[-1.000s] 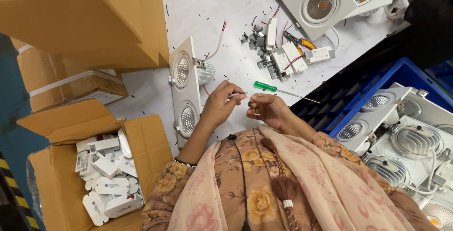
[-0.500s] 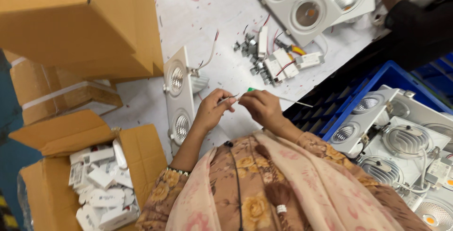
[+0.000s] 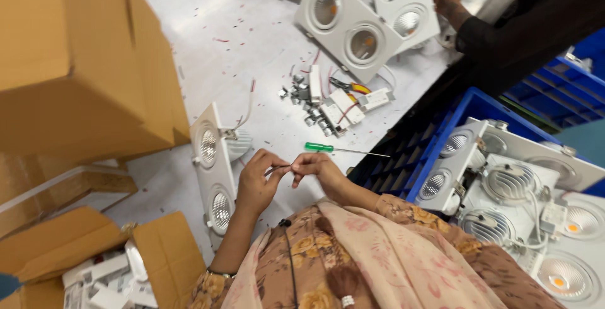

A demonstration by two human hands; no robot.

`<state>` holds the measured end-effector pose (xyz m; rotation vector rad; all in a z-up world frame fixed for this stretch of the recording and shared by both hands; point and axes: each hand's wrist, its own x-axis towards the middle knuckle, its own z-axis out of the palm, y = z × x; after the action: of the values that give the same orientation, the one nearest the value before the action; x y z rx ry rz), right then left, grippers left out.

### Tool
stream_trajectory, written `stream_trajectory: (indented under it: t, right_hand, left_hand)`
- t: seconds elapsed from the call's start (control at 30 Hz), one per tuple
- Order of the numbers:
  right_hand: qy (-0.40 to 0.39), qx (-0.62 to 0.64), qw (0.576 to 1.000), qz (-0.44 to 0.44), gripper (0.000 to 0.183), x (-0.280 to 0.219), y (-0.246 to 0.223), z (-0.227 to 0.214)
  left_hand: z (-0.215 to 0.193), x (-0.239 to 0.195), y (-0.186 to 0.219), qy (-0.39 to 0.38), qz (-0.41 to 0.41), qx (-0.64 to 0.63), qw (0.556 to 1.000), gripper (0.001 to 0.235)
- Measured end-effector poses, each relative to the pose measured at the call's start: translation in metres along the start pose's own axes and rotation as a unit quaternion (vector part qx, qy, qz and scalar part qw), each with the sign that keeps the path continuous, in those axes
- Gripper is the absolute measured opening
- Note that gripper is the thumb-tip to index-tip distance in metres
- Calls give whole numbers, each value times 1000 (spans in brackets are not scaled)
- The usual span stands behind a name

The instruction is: The person uses a screwdriver and their hands to wire and assemble several dual-socket ceiling light fixtures. The person handles electrical drivers, connects wires, and organizes the components on an assembly table.

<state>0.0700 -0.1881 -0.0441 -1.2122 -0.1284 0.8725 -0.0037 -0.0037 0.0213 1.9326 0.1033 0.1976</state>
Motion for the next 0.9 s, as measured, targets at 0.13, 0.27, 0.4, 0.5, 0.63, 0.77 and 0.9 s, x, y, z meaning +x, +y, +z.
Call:
stream_trajectory:
  t: [0.13,0.27,0.4,0.5,0.63,0.77,0.9]
  right_hand:
    - [-41,277,942,186,16,-1,18,-14]
    - [-46,306,930,198,16,-4,20,-13]
    - [-6,172,981,92,24,-11,8,-3]
    - [61,-193,956,-214,22,-28,-14,8]
    - [72,-517,692,-498,20,-27,-52,12]
    - [27,-548,643,-534,25,-25,-62,14]
    - [19,-525,645,-555,25,-20,-67,13]
  left_hand:
    - [1,3,7,-10,59,70,996,7]
    - [1,3,10,-24,28,74,997,10]
    - [3,4,3,-20,-39,2,999,15]
    - [0,4,-11,-2,-67,-32,997,16]
    - [-2,3,-31,-52,-100,-117,987,16]
    - [-4,1,-46,-91,-137,-189,968,16]
    - [-5,3,-51,-113,-162,-242,950,17]
